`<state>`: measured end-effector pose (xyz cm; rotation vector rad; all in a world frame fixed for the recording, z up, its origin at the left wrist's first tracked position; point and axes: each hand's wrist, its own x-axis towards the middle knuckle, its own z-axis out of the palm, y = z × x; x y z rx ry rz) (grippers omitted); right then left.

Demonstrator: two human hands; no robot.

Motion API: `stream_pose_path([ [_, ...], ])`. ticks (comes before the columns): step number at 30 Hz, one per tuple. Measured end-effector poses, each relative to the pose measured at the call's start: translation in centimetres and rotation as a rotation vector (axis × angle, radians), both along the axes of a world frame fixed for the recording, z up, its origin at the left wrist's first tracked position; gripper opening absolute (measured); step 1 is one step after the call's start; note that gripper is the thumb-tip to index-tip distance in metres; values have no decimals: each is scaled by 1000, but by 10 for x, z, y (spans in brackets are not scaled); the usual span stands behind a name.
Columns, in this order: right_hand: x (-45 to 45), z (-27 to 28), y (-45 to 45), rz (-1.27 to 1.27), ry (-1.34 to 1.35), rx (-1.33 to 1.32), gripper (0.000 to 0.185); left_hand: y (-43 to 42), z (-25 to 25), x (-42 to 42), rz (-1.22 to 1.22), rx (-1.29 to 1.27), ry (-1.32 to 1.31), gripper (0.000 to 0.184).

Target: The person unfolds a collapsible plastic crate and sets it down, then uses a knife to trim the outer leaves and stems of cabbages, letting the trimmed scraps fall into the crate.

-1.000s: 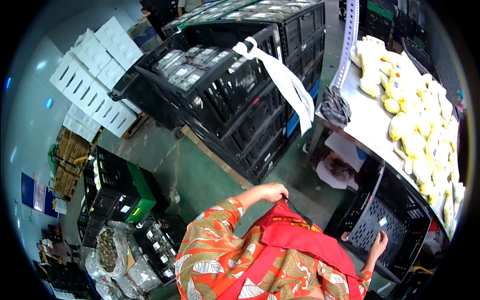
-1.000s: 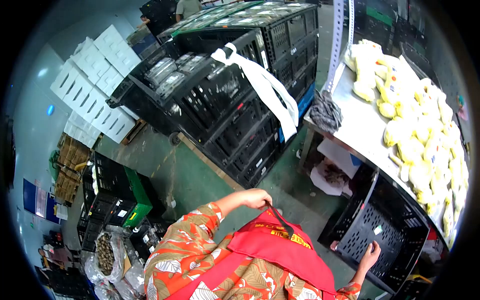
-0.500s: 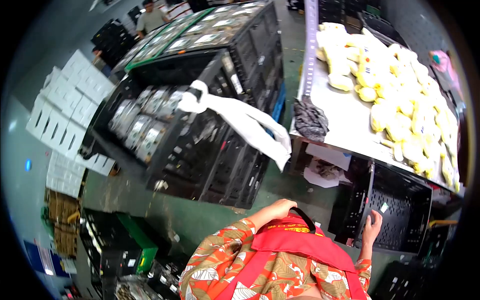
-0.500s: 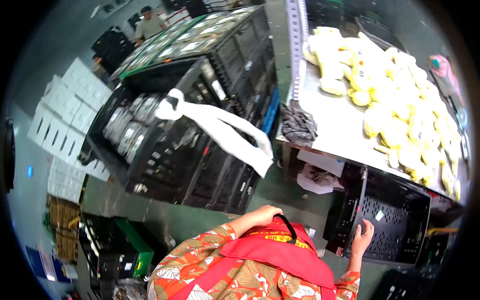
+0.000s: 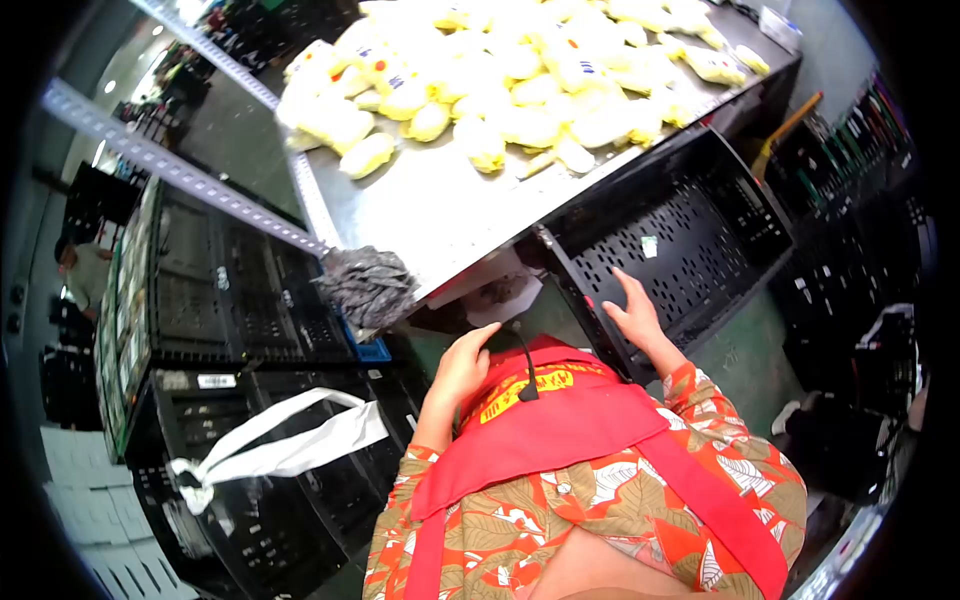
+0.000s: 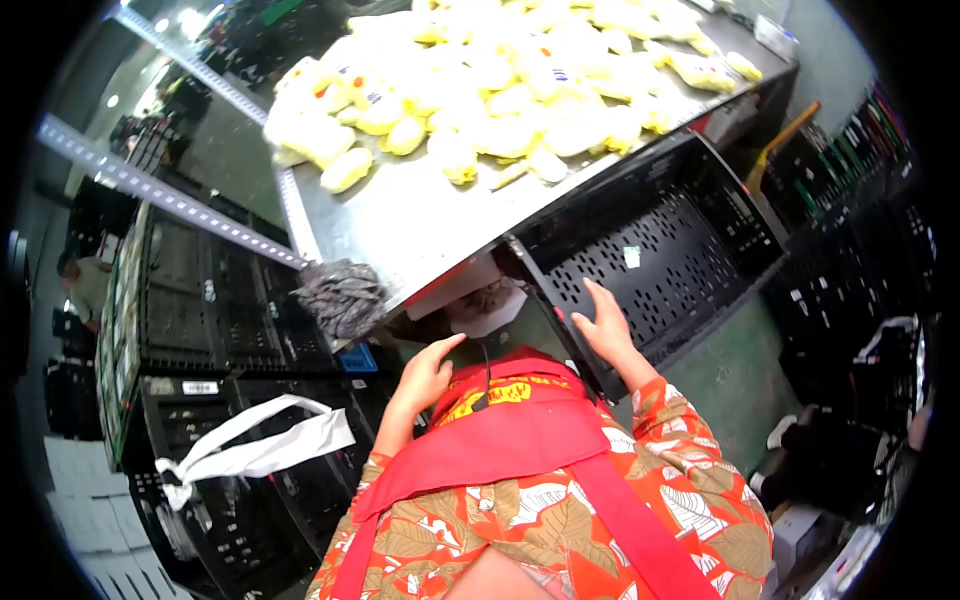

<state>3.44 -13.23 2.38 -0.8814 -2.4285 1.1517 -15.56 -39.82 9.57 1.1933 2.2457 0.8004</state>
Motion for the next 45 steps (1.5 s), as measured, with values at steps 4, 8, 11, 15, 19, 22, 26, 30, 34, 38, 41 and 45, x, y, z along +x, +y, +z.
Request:
stream_pose_path([
  [4, -2, 1, 8, 40, -152, -268, 62, 46, 13, 2, -220, -94, -603, 34],
  [8, -12, 3, 15, 55, -70, -266, 44, 68, 19, -6, -358, -261, -717, 33],
  [11, -45, 23, 34, 21, 2, -308, 31, 81, 18, -25, -433, -217, -774, 30],
  [15, -115, 55, 59, 74, 174, 45, 22, 109, 17, -55, -525, -167, -881, 26],
  [19, -189, 63, 72, 161, 69, 287, 27, 130, 28, -95, -466, -41, -814, 38],
  [22, -233, 52, 82, 224, -32, 342, 37, 132, 23, -145, -201, 57, -752, 45],
  [26, -258, 31, 83, 165, -91, 650, 33, 145, 13, -222, 100, 82, -640, 54],
  [30, -263, 45, 82, 215, -335, 616, 21, 195, 9, -265, 276, 99, -544, 72],
  [34, -263, 41, 87, 276, -317, 670, 13, 252, -11, -300, 359, -23, -402, 100],
  [38, -232, 57, 80, 393, -250, 450, 9, 282, -5, -308, 301, -192, -389, 104],
  [41, -189, 79, 57, 248, 22, 39, 17, 292, -11, -312, 254, -242, -332, 104],
  [45, -142, 78, 23, -3, 147, -330, 24, 292, -25, -319, 239, -128, -398, 99],
])
